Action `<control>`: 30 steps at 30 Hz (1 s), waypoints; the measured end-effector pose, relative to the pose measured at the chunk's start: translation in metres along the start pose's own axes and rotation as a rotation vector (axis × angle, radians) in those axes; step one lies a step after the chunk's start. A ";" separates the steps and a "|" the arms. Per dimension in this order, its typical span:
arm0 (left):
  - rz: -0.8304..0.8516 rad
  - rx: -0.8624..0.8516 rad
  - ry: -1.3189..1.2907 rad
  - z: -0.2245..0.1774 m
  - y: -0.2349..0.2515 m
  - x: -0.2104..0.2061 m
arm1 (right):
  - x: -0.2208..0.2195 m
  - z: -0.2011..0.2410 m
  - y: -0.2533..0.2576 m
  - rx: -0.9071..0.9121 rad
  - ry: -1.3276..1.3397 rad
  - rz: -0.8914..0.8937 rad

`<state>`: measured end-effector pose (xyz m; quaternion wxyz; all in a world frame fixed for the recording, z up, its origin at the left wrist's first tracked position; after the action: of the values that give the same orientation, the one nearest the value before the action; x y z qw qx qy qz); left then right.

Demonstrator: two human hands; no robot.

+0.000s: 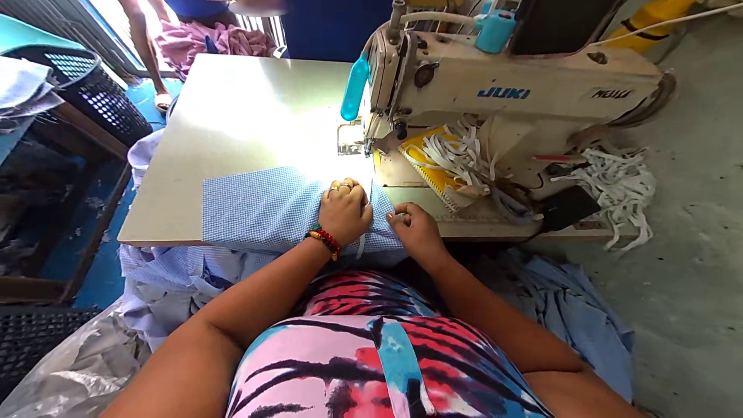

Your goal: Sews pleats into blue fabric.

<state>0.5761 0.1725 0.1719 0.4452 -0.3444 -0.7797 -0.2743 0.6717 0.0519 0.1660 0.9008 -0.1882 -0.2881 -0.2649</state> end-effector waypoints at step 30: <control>0.712 -0.052 -0.401 -0.062 -0.090 -0.035 | 0.001 0.008 -0.034 0.190 -0.056 -0.206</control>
<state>0.5500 0.0610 0.1578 0.3426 -0.6506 -0.6758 -0.0499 0.6488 0.0287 0.1789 0.8742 -0.0789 -0.3548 -0.3221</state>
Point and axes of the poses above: each hand's wrist, its own y-axis towards the middle knuckle, its own x-axis out of the back of the hand, z = x × y, the point moved 9 cm from there along y, towards the middle knuckle, and after that the axes turned 2 degrees about x, right-handed, at the moved point
